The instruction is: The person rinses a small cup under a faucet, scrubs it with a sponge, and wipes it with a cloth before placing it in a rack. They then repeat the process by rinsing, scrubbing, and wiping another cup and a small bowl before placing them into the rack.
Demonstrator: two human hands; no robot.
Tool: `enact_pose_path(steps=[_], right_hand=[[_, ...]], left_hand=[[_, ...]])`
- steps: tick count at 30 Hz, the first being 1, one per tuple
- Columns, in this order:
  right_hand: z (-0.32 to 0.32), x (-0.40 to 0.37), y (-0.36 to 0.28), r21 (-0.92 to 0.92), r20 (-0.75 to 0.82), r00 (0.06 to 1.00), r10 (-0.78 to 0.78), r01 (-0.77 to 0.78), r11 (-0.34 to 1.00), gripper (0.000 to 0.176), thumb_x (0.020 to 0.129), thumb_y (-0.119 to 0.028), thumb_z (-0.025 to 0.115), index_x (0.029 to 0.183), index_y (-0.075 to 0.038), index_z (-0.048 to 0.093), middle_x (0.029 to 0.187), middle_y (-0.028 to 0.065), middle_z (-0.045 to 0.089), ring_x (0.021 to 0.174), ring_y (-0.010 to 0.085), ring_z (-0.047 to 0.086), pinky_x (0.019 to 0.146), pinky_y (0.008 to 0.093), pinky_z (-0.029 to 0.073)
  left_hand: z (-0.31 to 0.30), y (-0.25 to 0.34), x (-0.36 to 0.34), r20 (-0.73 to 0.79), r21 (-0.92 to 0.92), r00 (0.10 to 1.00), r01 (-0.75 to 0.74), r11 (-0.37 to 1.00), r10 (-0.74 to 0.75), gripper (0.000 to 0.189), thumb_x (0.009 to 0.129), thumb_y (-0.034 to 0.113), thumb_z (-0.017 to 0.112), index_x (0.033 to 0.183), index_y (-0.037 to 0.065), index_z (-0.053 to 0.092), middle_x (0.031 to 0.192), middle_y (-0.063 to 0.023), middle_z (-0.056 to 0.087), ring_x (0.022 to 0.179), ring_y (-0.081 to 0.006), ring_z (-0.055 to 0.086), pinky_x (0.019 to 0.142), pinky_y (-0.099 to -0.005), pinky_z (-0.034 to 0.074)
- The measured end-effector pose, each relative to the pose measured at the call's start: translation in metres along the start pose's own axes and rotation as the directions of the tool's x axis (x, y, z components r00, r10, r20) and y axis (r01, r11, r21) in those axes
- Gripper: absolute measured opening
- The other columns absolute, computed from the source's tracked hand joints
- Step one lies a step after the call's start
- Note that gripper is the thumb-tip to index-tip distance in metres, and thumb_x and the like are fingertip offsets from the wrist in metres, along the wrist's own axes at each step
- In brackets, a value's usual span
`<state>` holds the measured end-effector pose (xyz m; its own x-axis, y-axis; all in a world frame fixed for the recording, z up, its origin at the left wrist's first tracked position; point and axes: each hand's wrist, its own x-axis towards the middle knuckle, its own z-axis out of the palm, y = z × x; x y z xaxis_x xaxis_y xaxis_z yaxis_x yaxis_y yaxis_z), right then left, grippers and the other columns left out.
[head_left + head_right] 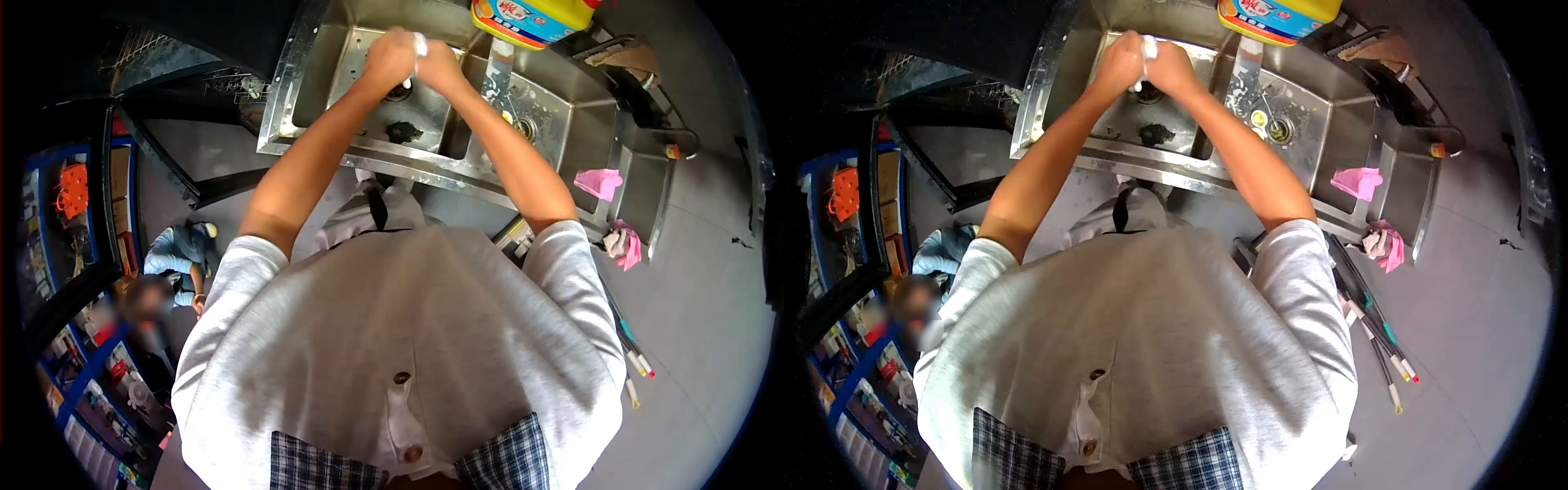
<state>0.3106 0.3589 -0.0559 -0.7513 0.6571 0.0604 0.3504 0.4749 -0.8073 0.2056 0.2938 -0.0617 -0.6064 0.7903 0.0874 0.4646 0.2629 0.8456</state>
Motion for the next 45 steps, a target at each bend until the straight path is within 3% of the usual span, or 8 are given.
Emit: enact_pose_path(steps=[8,12,13,20,24,38,42,45], right_hand=[[-0.015,-0.006,-0.02,-0.427,0.066,0.94,-0.334,0.329,0.842,0.018,0.065,-0.006,0.056,0.08,0.003,0.059,0.082,0.0196,0.061,0.073,0.039,0.06,0.068,0.0457,0.05],[0.0,0.023,-0.013,-0.03,-0.151,0.96,0.237,-0.244,0.969,0.026,0.064,-0.014,0.057,0.082,0.005,0.063,0.077,0.0282,0.06,0.073,0.0447,0.059,0.072,0.0465,0.048],[0.002,0.032,-0.001,0.202,-0.067,0.931,0.36,-0.34,0.918,0.026,0.066,-0.016,0.056,0.079,0.005,0.063,0.072,0.0235,0.062,0.063,0.0405,0.061,0.06,0.0442,0.048],[-0.025,0.056,0.033,0.752,0.597,0.764,0.245,-0.639,0.16,0.018,0.09,-0.029,0.05,0.092,-0.013,0.058,0.075,-0.0006,0.06,0.057,0.0112,0.054,0.044,0.0251,0.041],[-0.053,0.045,-0.015,0.754,0.304,0.842,0.446,-0.499,0.427,0.018,0.088,-0.022,0.052,0.097,-0.007,0.057,0.074,0.0015,0.057,0.055,0.0109,0.052,0.041,0.0239,0.042],[-0.026,0.022,0.015,-0.117,-0.406,0.913,0.03,-0.085,0.99,0.024,0.086,-0.02,0.053,0.103,-0.004,0.06,0.096,0.0219,0.059,0.08,0.0379,0.059,0.078,0.0376,0.046],[-0.044,0.016,-0.013,0.858,0.34,0.802,0.491,-0.478,0.188,0.04,0.092,-0.04,0.044,0.117,-0.01,0.054,0.116,0.0143,0.055,0.088,0.0288,0.061,0.077,0.0412,0.05],[-0.041,0.016,-0.009,0.741,0.334,0.827,0.453,-0.527,0.416,0.042,0.09,-0.04,0.05,0.118,-0.008,0.05,0.111,0.0101,0.057,0.085,0.0226,0.061,0.072,0.0412,0.053]], left_hand=[[-0.02,0.001,0.012,0.76,-0.342,0.514,0.837,0.429,-0.398,0.026,0.086,0.034,0.041,0.07,0.016,0.051,0.052,-0.0004,0.046,0.035,-0.0128,0.035,0.031,-0.0274,0.019],[0.027,-0.021,0.017,-0.016,-0.555,0.994,0.078,0.828,-0.104,0.032,0.088,0.029,0.036,0.082,0.004,0.055,0.065,-0.0123,0.058,0.058,-0.0294,0.056,0.052,-0.042,0.044],[0.032,-0.036,0.02,-0.232,0.15,0.916,-0.298,0.943,0.326,0.035,0.088,0.029,0.036,0.093,-0.001,0.054,0.079,-0.0205,0.062,0.079,-0.0393,0.058,0.073,-0.0428,0.044],[0.011,-0.013,0.037,0.128,-0.855,0.984,0.172,0.489,-0.124,0.032,0.093,0.028,0.038,0.093,0.002,0.058,0.089,-0.006,0.062,0.085,-0.0159,0.058,0.075,-0.0331,0.045],[-0.006,0.015,0.032,0.409,-0.896,0.901,0.427,0.123,-0.145,0.029,0.092,0.027,0.047,0.103,0.003,0.057,0.09,-0.0078,0.062,0.074,-0.0166,0.059,0.068,-0.0335,0.047],[0.005,0.008,0.029,0.325,-0.709,0.932,0.354,0.61,-0.162,0.021,0.091,0.01,0.047,0.108,0.0,0.052,0.075,-0.0066,0.057,0.054,-0.0144,0.052,0.043,-0.0259,0.041],[0.021,0.01,0.029,0.128,-0.647,0.987,0.156,0.747,-0.096,0.028,0.089,0.001,0.044,0.116,0.002,0.046,0.091,-0.0075,0.057,0.071,-0.0149,0.055,0.052,-0.0255,0.045],[0.03,-0.021,0.037,0.241,-0.464,0.968,0.051,0.884,0.071,0.044,0.085,-0.004,0.043,0.127,0.008,0.036,0.105,-0.0083,0.053,0.08,-0.0152,0.054,0.059,-0.0264,0.047]])
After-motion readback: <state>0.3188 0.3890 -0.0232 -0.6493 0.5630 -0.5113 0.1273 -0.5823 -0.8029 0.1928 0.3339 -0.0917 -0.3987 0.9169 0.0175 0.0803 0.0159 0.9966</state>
